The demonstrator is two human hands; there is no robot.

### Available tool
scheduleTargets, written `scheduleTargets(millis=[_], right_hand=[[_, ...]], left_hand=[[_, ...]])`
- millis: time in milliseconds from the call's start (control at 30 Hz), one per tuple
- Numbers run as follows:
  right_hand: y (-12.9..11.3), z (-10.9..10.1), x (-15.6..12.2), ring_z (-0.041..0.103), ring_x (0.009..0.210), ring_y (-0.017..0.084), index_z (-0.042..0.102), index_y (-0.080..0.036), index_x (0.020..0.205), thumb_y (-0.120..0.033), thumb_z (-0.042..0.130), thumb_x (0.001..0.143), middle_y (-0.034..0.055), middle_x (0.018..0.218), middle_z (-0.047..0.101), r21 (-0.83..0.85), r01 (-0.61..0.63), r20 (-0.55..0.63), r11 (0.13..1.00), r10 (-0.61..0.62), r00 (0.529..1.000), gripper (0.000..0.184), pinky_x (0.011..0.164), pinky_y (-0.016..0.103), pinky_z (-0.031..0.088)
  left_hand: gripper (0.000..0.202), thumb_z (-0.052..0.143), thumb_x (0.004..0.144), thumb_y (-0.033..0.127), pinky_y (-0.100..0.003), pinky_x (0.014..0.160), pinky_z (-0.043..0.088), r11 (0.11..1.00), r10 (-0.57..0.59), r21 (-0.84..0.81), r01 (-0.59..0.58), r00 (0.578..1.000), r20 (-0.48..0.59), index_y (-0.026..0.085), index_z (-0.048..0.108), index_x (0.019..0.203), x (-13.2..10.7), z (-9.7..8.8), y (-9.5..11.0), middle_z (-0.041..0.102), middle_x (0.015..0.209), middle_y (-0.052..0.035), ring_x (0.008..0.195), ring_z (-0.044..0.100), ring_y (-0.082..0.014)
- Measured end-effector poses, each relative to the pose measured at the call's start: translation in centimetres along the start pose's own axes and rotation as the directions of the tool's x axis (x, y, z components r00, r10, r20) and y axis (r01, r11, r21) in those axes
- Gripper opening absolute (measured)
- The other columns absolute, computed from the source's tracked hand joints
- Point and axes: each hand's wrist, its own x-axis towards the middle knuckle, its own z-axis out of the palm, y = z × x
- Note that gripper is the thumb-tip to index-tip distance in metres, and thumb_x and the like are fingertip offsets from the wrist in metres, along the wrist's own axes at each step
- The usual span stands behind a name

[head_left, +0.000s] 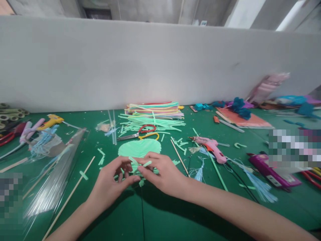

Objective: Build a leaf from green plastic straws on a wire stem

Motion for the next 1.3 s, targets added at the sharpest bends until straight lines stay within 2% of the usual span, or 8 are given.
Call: scheduleTargets(millis=[133, 267, 367, 533, 667, 767, 900, 1300], right_hand=[[-0.1, -0.1, 0.2, 0.062, 0.08, 0.014, 0.073, -0.018, 0.09, -0.028, 0.055, 0.095, 0.004, 0.085, 0.065, 0.012, 0.007, -0.005, 1.0, -0.007, 1.0, 0.021, 0.073, 0.025, 0.048], [0.1, 0.0, 0.4, 0.063, 0.079, 0.014, 0.07, -0.017, 0.076, -0.024, 0.057, 0.093, 0.0046, 0.086, 0.068, 0.049, 0.043, 0.006, 0.998, -0.043, 0.999, 0.023, 0.072, 0.025, 0.048], [0.2, -0.1, 0.5, 0.065, 0.081, 0.015, 0.07, -0.016, 0.073, -0.025, 0.058, 0.093, 0.005, 0.086, 0.071, 0.073, 0.031, 0.004, 0.997, -0.031, 1.0, 0.025, 0.073, 0.025, 0.048], [0.7, -1.3, -0.3, 0.068, 0.078, 0.015, 0.075, -0.018, 0.091, -0.033, 0.061, 0.091, 0.0036, 0.089, 0.075, 0.151, -0.195, 0.07, 0.969, 0.187, 0.98, 0.019, 0.07, 0.024, 0.05], [1.7, -2.2, -1.4, 0.069, 0.074, 0.016, 0.076, -0.018, 0.087, -0.036, 0.066, 0.086, 0.0034, 0.085, 0.076, 0.234, -0.333, 0.047, 0.914, 0.331, 0.942, 0.02, 0.065, 0.023, 0.051], [2.7, -2.7, -2.0, 0.068, 0.073, 0.016, 0.075, -0.018, 0.085, -0.038, 0.069, 0.083, 0.0036, 0.084, 0.075, 0.262, -0.371, 0.005, 0.891, 0.383, 0.924, 0.02, 0.066, 0.025, 0.051], [4.0, -3.4, -2.5, 0.067, 0.07, 0.016, 0.073, -0.018, 0.083, -0.04, 0.072, 0.08, 0.0025, 0.075, 0.073, 0.304, -0.415, -0.021, 0.857, 0.442, 0.897, 0.022, 0.066, 0.026, 0.052], [5.6, -4.7, -4.6, 0.059, 0.044, 0.011, 0.066, -0.015, 0.081, -0.045, 0.071, 0.077, -0.0018, 0.053, 0.062, 0.412, -0.577, 0.038, 0.706, 0.619, 0.784, 0.031, 0.041, 0.019, 0.047]], left_hand=[[0.041, 0.071, 0.08, 0.038, -0.024, 0.057, 0.051, 0.997, 0.025, -0.073, -0.034, 0.992, -0.125, 0.024, 0.057, 0.115, -0.3, -0.1, 0.2, 0.065, 0.083, 0.001, 0.067, 0.063, -0.0141], [0.013, 0.063, 0.088, 0.027, -0.023, 0.061, 0.05, 0.963, 0.264, 0.089, -0.256, 0.958, -0.107, 0.027, 0.07, 0.099, -0.3, -0.6, 0.9, 0.067, 0.084, 0.0004, 0.071, 0.064, -0.0134], [0.014, 0.061, 0.089, 0.02, -0.022, 0.065, 0.049, 0.914, 0.375, 0.204, -0.35, 0.922, -0.094, 0.027, 0.072, 0.093, -0.4, -1.1, 1.2, 0.07, 0.085, 0.0003, 0.076, 0.065, -0.0136], [0.017, 0.057, 0.091, 0.02, -0.029, 0.082, 0.05, 0.829, 0.434, 0.397, -0.394, 0.901, -0.014, 0.025, 0.067, 0.104, -1.5, -2.5, 0.3, 0.07, 0.094, -0.0025, 0.089, 0.065, -0.0183], [0.032, 0.048, 0.093, 0.017, -0.032, 0.089, 0.049, 0.717, 0.413, 0.535, -0.446, 0.891, 0.189, 0.025, 0.058, 0.123, -2.8, -3.8, -0.5, 0.068, 0.104, -0.0047, 0.102, 0.061, -0.0206], [0.032, 0.047, 0.093, 0.016, -0.032, 0.09, 0.049, 0.645, 0.396, 0.584, -0.492, 0.87, 0.296, 0.026, 0.057, 0.122, -3.3, -4.6, -0.7, 0.068, 0.107, -0.0044, 0.105, 0.061, -0.021], [0.023, 0.05, 0.093, 0.021, -0.032, 0.086, 0.052, 0.6, 0.416, 0.602, -0.527, 0.848, 0.328, 0.025, 0.06, 0.113, -3.7, -5.2, -1.1, 0.069, 0.104, -0.004, 0.101, 0.063, -0.0213], [0.015, 0.046, 0.094, 0.023, -0.028, 0.073, 0.052, 0.649, 0.308, 0.59, -0.48, 0.875, 0.373, 0.026, 0.061, 0.097, -5.5, -6.5, -3.1, 0.067, 0.092, -0.0038, 0.085, 0.063, -0.0197]])
